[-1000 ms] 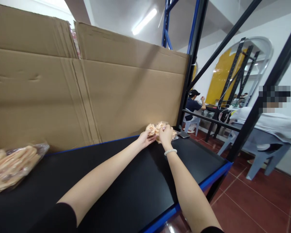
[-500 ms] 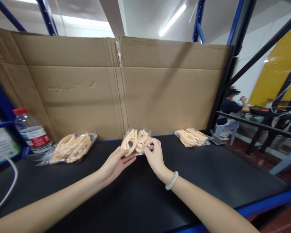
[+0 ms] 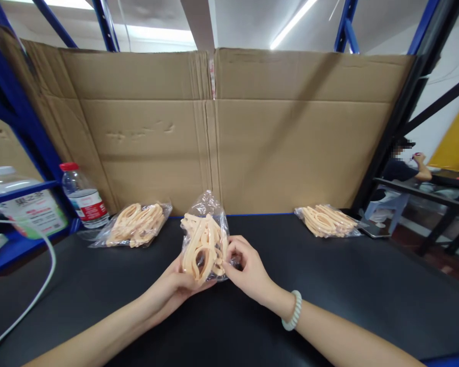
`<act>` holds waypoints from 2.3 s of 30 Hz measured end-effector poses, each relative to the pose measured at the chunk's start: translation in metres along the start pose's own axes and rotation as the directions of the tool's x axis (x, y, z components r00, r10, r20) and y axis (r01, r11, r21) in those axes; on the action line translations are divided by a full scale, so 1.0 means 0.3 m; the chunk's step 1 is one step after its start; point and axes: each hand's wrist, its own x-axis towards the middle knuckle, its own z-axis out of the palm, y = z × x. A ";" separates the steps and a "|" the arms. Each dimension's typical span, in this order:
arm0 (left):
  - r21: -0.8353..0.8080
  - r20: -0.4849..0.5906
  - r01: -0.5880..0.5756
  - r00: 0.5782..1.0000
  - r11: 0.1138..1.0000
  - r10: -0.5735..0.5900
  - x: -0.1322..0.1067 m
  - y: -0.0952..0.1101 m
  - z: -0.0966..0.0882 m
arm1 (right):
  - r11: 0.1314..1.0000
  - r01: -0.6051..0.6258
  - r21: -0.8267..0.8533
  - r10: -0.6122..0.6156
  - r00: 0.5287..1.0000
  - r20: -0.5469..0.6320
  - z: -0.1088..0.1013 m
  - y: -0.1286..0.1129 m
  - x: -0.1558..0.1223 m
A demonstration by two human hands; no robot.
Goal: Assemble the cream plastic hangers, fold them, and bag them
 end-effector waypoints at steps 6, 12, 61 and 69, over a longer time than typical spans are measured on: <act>-0.047 -0.117 0.022 0.993 0.999 -0.027 0.022 0.002 -0.023 | 0.975 -0.128 0.182 0.129 0.992 0.007 -0.013 0.013 -0.002; -0.002 -0.054 0.050 0.997 0.999 -0.050 0.035 0.027 -0.047 | 0.847 -0.356 0.395 0.358 0.931 0.073 -0.045 -0.012 0.015; 0.967 0.088 -0.152 0.952 0.204 0.293 0.096 0.083 -0.162 | 0.727 0.043 -0.686 0.248 0.915 0.320 -0.240 -0.049 0.074; 0.827 0.101 -0.281 0.926 0.487 0.364 0.126 0.140 -0.020 | 0.582 0.023 -0.813 0.098 0.990 0.098 -0.282 0.014 0.088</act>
